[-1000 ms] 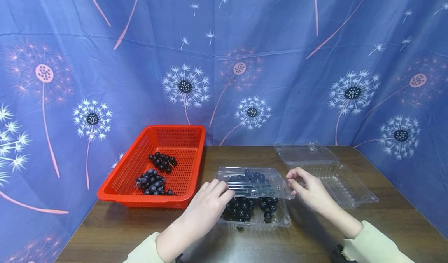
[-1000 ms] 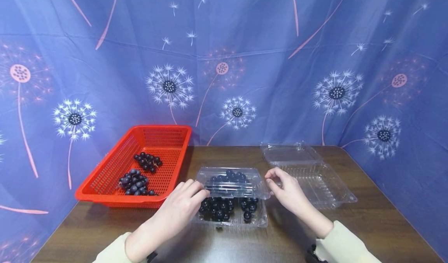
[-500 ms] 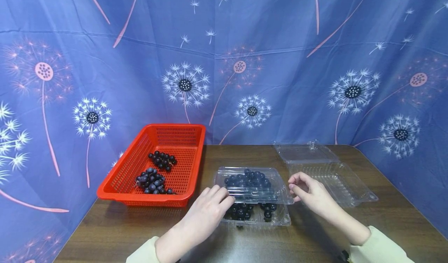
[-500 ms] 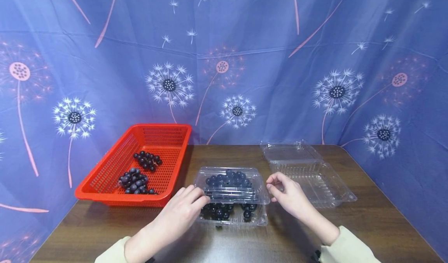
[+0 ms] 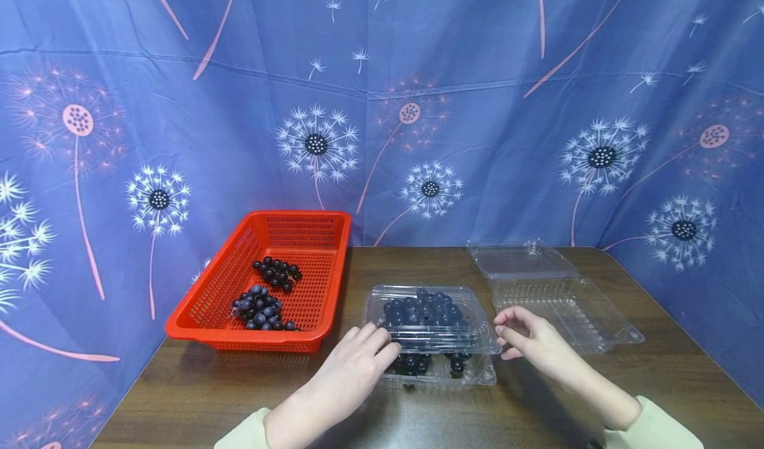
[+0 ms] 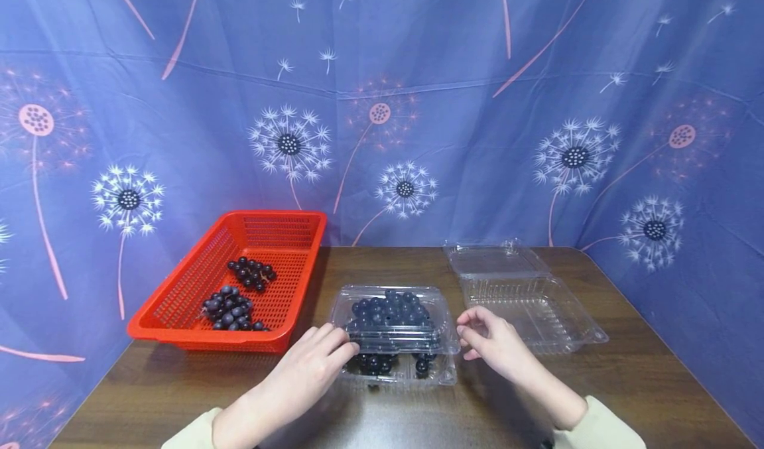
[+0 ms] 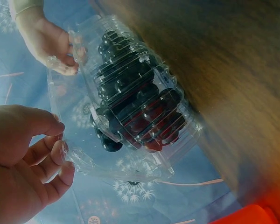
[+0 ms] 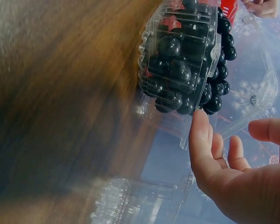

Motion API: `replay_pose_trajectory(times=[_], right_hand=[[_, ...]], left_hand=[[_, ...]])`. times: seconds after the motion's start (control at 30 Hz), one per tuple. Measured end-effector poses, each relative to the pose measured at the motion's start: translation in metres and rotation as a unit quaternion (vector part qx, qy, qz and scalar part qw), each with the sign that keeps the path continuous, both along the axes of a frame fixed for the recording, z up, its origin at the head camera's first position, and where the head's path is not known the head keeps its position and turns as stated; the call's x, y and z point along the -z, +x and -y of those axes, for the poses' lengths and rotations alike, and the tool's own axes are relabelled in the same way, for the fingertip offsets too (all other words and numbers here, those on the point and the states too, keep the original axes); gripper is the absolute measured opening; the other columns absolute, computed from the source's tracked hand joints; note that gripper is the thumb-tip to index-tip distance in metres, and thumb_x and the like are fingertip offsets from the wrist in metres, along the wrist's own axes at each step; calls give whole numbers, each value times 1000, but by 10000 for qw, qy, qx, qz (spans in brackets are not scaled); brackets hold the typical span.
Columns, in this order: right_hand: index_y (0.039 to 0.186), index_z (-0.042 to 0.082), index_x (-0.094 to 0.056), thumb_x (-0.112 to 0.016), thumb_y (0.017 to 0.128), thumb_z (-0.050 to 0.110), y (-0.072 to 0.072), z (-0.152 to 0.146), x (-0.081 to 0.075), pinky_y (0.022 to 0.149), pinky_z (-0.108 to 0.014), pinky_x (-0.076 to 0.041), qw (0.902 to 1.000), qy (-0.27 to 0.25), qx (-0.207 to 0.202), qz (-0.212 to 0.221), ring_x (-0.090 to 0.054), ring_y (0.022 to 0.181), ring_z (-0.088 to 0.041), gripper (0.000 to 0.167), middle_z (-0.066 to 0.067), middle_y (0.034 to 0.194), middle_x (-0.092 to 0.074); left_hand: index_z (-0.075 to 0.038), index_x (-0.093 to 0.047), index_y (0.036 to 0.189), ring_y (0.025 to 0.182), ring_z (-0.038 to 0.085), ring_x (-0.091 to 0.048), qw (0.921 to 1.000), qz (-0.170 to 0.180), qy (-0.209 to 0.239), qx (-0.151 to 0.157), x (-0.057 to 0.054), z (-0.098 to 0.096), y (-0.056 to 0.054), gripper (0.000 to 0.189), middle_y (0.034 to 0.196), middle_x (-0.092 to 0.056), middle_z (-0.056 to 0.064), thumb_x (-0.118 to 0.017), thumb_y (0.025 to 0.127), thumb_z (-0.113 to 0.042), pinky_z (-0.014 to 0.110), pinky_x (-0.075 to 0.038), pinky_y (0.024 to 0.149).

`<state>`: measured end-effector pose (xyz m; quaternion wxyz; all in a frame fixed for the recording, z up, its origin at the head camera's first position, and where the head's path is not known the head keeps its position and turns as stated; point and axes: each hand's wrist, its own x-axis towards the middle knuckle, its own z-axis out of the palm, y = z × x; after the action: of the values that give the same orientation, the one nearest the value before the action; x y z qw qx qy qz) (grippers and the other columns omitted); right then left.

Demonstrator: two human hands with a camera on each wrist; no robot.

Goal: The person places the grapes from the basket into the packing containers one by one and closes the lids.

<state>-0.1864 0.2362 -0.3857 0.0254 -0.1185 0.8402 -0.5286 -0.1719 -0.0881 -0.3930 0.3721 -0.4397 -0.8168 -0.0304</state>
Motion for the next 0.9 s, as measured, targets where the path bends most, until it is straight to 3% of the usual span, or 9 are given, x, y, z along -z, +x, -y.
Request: replay_pose_trajectory(times=[0.3,0.53,0.73,0.9], right_hand=[[127,-15,-36,-49,97,20,9,-3,3,75,-36,-55,9915,-696,-425,1010,-61,90,-23,49,-16,104,-53],[134,-17,-27,-45,98,24,12,-3,2,78,-38,-54,9803,-1054,-701,1515,-60,91,-22,56,-13,106,-50],[129,-13,-31,-44,97,21,13,-4,5,82,-39,-53,9664,-1344,-934,1984,-58,93,-21,48,-9,105,-47],[123,-6,-36,-43,97,20,11,-6,8,85,-40,-52,9493,-1769,-1182,2315,-59,93,-20,37,-7,103,-47]], left_hand=[[-17,-58,93,79,16,-50,9999,122,-74,20,3,1,1,21,88,-53,-3,-55,75,-8,28,-36,61],[-16,-59,93,79,16,-51,9998,37,-169,36,5,1,2,21,88,-53,-3,-53,75,-6,28,-36,62],[-16,-59,93,78,16,-50,9998,35,-187,61,6,1,2,20,88,-53,-3,-51,76,-8,28,-36,61],[-17,-58,92,78,15,-50,9997,2,-248,69,7,1,2,19,87,-52,-3,-50,77,-9,27,-35,61]])
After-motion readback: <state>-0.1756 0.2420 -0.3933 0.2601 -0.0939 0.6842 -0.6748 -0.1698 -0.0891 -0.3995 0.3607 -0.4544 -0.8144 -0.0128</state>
